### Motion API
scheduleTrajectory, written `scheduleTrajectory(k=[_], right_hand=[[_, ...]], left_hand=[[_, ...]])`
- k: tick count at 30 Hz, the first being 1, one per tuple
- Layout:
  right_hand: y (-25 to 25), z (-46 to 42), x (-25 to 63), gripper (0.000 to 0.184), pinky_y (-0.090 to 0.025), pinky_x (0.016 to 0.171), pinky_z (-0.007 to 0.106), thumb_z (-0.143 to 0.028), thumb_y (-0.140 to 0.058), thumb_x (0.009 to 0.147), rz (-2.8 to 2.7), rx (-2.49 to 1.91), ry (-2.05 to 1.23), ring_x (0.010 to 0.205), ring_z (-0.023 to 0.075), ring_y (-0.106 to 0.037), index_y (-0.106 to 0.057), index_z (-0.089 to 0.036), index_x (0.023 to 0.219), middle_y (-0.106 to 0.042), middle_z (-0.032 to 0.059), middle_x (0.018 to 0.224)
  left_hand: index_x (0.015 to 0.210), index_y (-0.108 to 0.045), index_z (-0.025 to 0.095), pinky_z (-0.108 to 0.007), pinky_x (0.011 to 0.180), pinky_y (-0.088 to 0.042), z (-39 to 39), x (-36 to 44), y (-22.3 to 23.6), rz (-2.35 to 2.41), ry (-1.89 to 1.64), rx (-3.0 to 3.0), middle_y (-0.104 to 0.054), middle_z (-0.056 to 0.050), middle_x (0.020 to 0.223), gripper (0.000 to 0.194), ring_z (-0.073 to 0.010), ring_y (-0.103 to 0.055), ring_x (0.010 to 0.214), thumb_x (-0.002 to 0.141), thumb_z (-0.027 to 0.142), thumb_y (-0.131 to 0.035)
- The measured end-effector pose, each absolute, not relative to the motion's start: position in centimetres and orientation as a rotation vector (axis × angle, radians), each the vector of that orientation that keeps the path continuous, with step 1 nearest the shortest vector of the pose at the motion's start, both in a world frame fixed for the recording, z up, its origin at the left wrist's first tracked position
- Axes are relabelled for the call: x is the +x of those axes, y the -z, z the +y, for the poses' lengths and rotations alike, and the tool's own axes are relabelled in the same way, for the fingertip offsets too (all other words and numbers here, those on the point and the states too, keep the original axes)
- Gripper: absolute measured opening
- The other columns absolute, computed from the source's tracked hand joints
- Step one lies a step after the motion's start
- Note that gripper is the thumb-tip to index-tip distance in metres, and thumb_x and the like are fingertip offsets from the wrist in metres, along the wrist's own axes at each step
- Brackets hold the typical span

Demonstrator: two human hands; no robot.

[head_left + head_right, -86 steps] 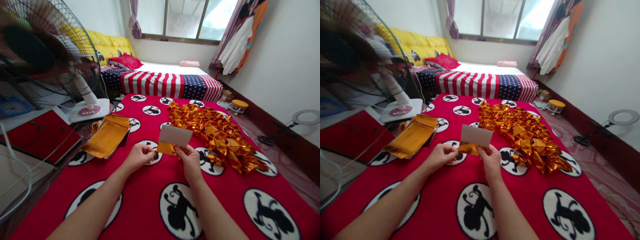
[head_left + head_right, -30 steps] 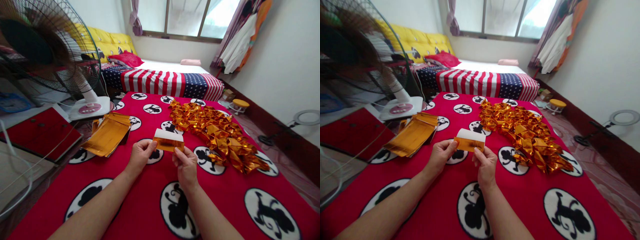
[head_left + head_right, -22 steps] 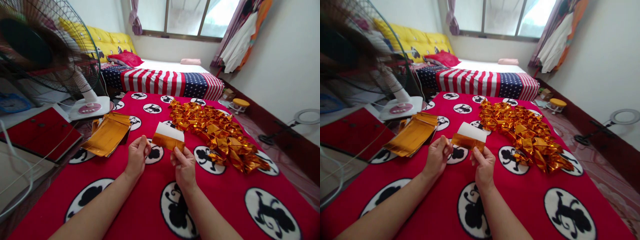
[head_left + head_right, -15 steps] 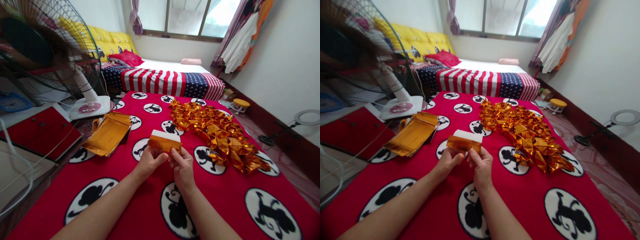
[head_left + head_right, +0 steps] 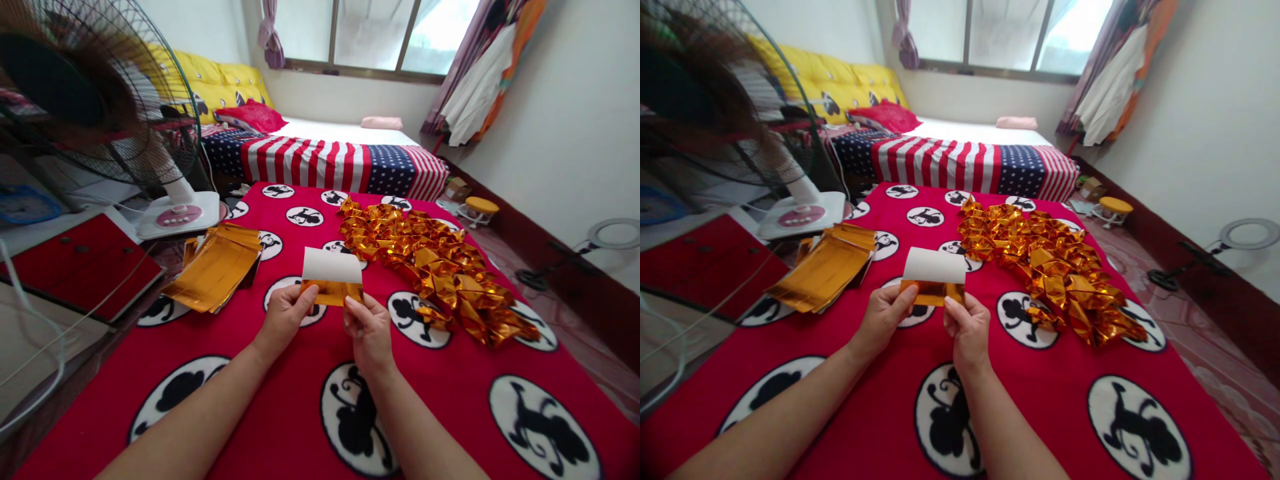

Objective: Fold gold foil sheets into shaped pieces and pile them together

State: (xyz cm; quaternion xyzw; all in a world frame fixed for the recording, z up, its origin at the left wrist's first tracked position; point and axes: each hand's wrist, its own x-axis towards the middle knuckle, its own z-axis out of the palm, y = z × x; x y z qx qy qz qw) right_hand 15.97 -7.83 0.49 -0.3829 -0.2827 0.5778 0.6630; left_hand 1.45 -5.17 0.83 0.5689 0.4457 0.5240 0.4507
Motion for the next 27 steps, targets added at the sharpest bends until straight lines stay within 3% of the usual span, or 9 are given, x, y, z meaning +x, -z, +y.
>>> scheduleTrajectory(k=[4,9,15,21,24,25,27], right_hand=[[-0.2,-8.1,15.0,0.03,-0.021,0.036,0.018,-0.041,-0.077,0.073,-0.705,-0.816,-1.376,0.038,0.0037,-0.03,-0.057,-0.018,0.071,-0.044,-0.0081,0.049],[0.2,-8.4,13.9,0.033,-0.018,0.034,0.018,-0.041,-0.074,0.077,-0.77,-0.877,-1.368,0.036,0.003,-0.026,-0.056,-0.017,0.065,-0.039,-0.009,0.044],[-0.2,-7.7,15.8,0.034,-0.021,0.032,0.015,-0.038,-0.079,0.068,-0.56,-0.926,-1.227,0.037,0.0037,-0.039,-0.053,-0.017,0.061,-0.054,-0.005,0.05],[-0.4,-7.5,16.4,0.031,-0.024,0.031,0.014,-0.037,-0.078,0.067,-0.547,-0.905,-1.181,0.038,0.0041,-0.041,-0.054,-0.018,0.062,-0.055,-0.0049,0.051],[-0.4,-7.3,16.7,0.03,-0.025,0.031,0.014,-0.036,-0.077,0.066,-0.5,-0.899,-1.154,0.036,0.0039,-0.04,-0.055,-0.018,0.061,-0.054,-0.0054,0.05],[-0.3,-7.2,16.8,0.03,-0.025,0.031,0.014,-0.037,-0.077,0.066,-0.483,-0.897,-1.159,0.036,0.0038,-0.04,-0.055,-0.018,0.06,-0.053,-0.0055,0.049],[-0.3,-7.1,17.1,0.031,-0.025,0.03,0.014,-0.037,-0.078,0.065,-0.461,-0.895,-1.171,0.035,0.0036,-0.039,-0.055,-0.017,0.059,-0.053,-0.0056,0.048]], left_hand=[[0.052,-0.048,0.016,-0.022,0.044,-0.024,-5.1,1.6,-0.3,1.076,-1.34,1.342,-0.039,0.004,0.047,0.047,-0.0063,-0.031,0.045,0.085,0.048,-0.058],[0.052,-0.05,0.016,-0.022,0.047,-0.029,-5.6,2.2,-0.7,1.029,-1.277,1.438,-0.042,0.004,0.048,0.047,-0.007,-0.034,0.047,0.083,0.05,-0.06],[0.048,-0.047,0.017,-0.022,0.044,-0.024,-5.4,1.7,-1.0,1.157,-1.295,1.418,-0.039,0.004,0.044,0.05,-0.007,-0.033,0.044,0.082,0.051,-0.06],[0.052,-0.055,0.015,-0.021,0.042,-0.027,-4.8,1.2,-0.1,1.074,-1.265,1.228,-0.046,0.001,0.044,0.052,-0.0072,-0.038,0.041,0.088,0.053,-0.051],[0.083,-0.064,0.015,-0.018,0.042,-0.03,-4.4,0.9,0.2,0.979,-1.352,1.172,-0.058,0.001,0.06,0.036,-0.0066,-0.044,0.045,0.091,0.047,-0.048],[0.099,-0.062,0.017,-0.017,0.044,-0.033,-4.3,0.8,0.3,0.955,-1.388,1.193,-0.062,0.0,0.071,0.029,-0.0064,-0.047,0.048,0.091,0.042,-0.051],[0.123,-0.052,0.022,-0.017,0.052,-0.041,-4.1,0.7,0.3,0.952,-1.442,1.296,-0.065,-0.003,0.097,0.037,-0.0063,-0.054,0.059,0.088,0.032,-0.056]])
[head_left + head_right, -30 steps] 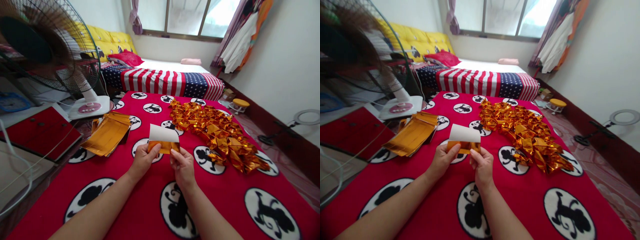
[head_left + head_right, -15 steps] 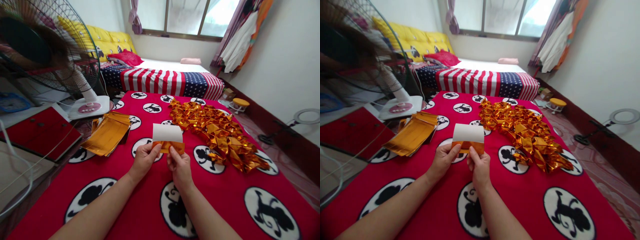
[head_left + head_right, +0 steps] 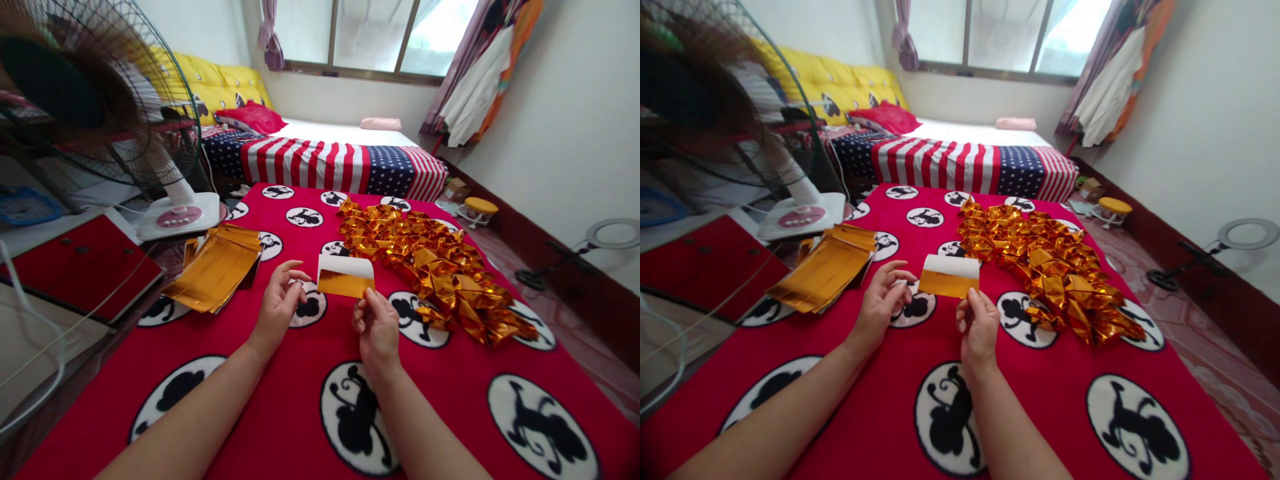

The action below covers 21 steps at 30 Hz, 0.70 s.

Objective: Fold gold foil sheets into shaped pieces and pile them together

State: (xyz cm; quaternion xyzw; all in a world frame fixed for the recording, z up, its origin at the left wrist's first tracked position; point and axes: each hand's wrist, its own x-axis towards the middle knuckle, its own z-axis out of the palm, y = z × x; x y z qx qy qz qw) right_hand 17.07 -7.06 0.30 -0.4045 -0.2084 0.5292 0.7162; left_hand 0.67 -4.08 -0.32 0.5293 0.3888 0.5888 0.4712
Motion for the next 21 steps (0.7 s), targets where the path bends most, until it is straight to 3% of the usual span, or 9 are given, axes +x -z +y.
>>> scheduleTrajectory(k=[2,4,9,12,16,21], right_hand=[[-0.2,-7.0,17.2,0.031,-0.024,0.03,0.014,-0.038,-0.078,0.065,-0.472,-0.9,-1.191,0.034,0.0035,-0.038,-0.056,-0.017,0.059,-0.052,-0.0056,0.046],[-0.2,-7.1,17.1,0.032,-0.022,0.03,0.015,-0.039,-0.077,0.067,-0.513,-0.91,-1.223,0.034,0.0034,-0.036,-0.055,-0.017,0.058,-0.051,-0.0055,0.045],[-0.1,-7.5,16.9,0.041,-0.02,0.033,0.018,-0.052,-0.071,0.074,-0.634,-0.947,-1.272,0.037,0.0046,-0.037,-0.055,-0.017,0.059,-0.05,-0.0042,0.049],[0.1,-7.6,17.0,0.041,-0.024,0.037,0.018,-0.057,-0.062,0.082,-0.665,-0.97,-1.104,0.042,0.0048,-0.039,-0.06,-0.018,0.071,-0.052,-0.0043,0.056],[0.4,-7.4,17.4,0.029,-0.039,0.053,0.018,-0.05,-0.061,0.086,-0.73,-1.022,-0.909,0.069,0.0084,-0.057,-0.064,-0.021,0.092,-0.064,0.0005,0.088],[0.4,-7.3,17.3,0.027,-0.049,0.07,0.025,-0.047,-0.064,0.085,-0.768,-0.972,-1.017,0.08,0.0141,-0.064,-0.062,-0.023,0.098,-0.068,0.0016,0.092]], left_hand=[[0.13,-0.049,0.024,-0.018,0.06,-0.046,-3.9,0.6,0.3,1.012,-1.453,1.473,-0.061,-0.007,0.116,0.047,-0.0084,-0.058,0.073,0.084,0.023,-0.06],[0.128,-0.056,0.025,-0.021,0.068,-0.049,-3.9,0.5,0.2,1.093,-1.452,1.669,-0.055,-0.009,0.128,0.047,-0.0129,-0.06,0.089,0.081,0.018,-0.062],[0.092,-0.077,0.024,-0.035,0.097,-0.046,-3.9,0.1,-0.4,1.193,-1.478,1.914,-0.057,-0.008,0.129,0.015,-0.0234,-0.054,0.116,0.079,0.02,-0.069],[0.087,-0.077,0.02,-0.034,0.094,-0.047,-4.1,-0.1,-0.9,1.182,-1.476,1.765,-0.067,-0.008,0.111,0.014,-0.0228,-0.059,0.107,0.083,0.028,-0.067],[0.09,-0.075,0.016,-0.028,0.074,-0.052,-4.4,0.2,-0.8,1.056,-1.376,1.317,-0.073,-0.005,0.085,0.025,-0.0181,-0.066,0.079,0.081,0.039,-0.069],[0.097,-0.071,0.014,-0.024,0.063,-0.052,-4.5,0.8,-0.4,0.98,-1.292,1.027,-0.073,-0.005,0.079,0.04,-0.016,-0.067,0.068,0.069,0.042,-0.08]])
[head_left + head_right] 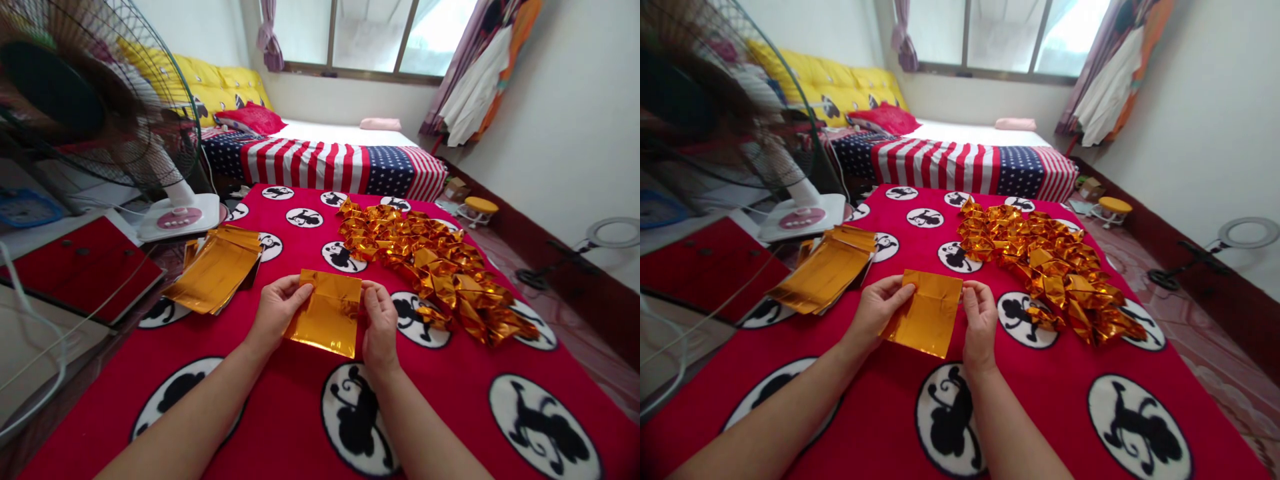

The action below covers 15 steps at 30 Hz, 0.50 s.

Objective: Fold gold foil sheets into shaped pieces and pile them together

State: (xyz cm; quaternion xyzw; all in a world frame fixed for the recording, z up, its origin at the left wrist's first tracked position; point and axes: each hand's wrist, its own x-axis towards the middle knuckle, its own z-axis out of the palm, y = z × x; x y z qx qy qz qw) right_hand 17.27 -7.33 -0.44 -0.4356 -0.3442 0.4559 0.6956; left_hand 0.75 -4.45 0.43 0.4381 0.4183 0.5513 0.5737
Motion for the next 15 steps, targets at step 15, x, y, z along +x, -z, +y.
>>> scheduleTrajectory(k=[15], right_hand=[[0.14,-7.2,17.74,0.017,-0.05,0.062,0.024,-0.036,-0.073,0.077,-0.895,-1.075,-1.078,0.07,0.0145,-0.063,-0.07,-0.021,0.084,-0.07,0.0008,0.078]], left_hand=[[0.086,-0.077,0.013,-0.023,0.062,-0.053,-4.27,0.68,-0.23,1.116,-1.207,1.198,-0.075,-0.009,0.085,0.029,-0.018,-0.069,0.073,0.069,0.036,-0.077]])
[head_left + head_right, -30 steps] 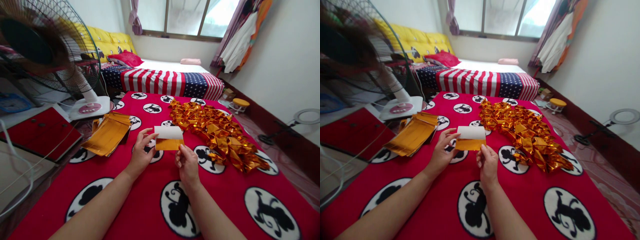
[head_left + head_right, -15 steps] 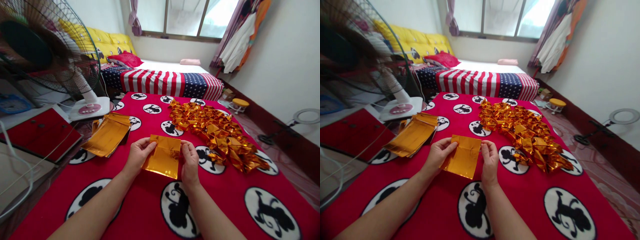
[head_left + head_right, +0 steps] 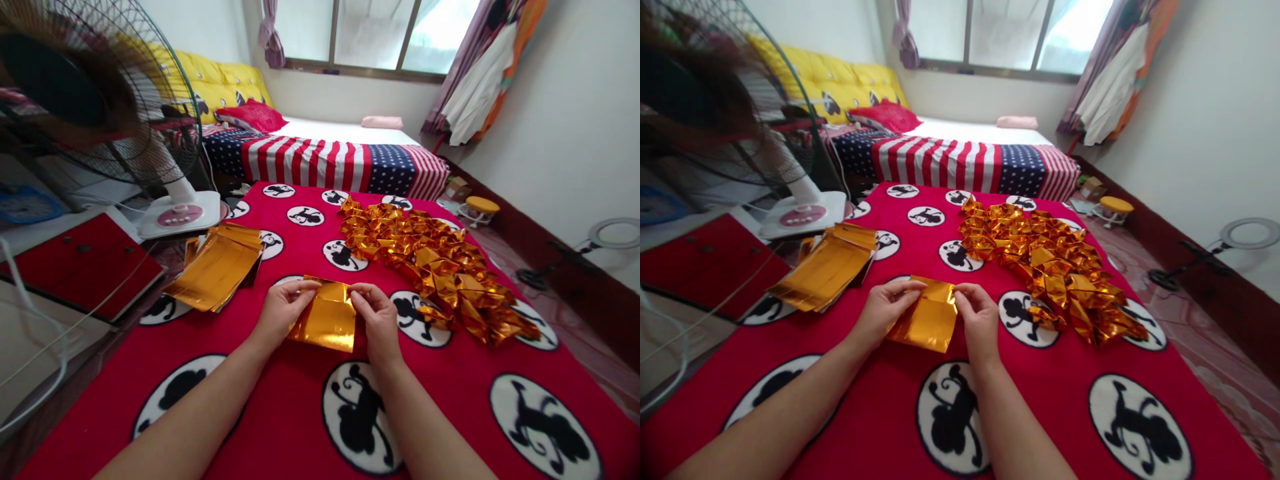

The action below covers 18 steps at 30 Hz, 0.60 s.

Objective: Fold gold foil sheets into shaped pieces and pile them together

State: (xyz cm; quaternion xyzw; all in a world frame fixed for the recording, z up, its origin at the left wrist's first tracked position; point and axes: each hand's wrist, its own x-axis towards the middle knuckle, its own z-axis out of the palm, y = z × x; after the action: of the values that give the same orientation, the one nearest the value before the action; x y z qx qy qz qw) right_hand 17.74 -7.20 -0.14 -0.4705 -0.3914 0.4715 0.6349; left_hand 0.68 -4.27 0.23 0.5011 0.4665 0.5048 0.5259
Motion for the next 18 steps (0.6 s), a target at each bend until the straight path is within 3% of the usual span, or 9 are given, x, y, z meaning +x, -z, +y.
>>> scheduleTrajectory(k=[8,18], right_hand=[[0.65,-6.95,18.12,0.03,-0.057,0.066,0.028,-0.03,-0.082,0.067,-1.021,-1.124,-1.157,0.075,0.0185,-0.068,-0.074,-0.02,0.094,-0.074,0.004,0.087],[0.76,-6.79,18.06,0.019,-0.055,0.076,0.028,-0.03,-0.079,0.071,-1.055,-1.119,-1.088,0.082,0.0172,-0.068,-0.076,-0.021,0.087,-0.074,0.0038,0.088]], left_hand=[[0.105,-0.075,0.016,-0.033,0.084,-0.055,-3.91,0.14,0.17,1.035,-1.207,1.351,-0.073,-0.01,0.107,0.042,-0.0243,-0.068,0.098,0.063,0.022,-0.079],[0.095,-0.078,0.017,-0.033,0.083,-0.054,-3.85,0.07,0.31,1.098,-1.217,1.455,-0.075,-0.01,0.098,0.027,-0.0235,-0.069,0.091,0.07,0.028,-0.077]])
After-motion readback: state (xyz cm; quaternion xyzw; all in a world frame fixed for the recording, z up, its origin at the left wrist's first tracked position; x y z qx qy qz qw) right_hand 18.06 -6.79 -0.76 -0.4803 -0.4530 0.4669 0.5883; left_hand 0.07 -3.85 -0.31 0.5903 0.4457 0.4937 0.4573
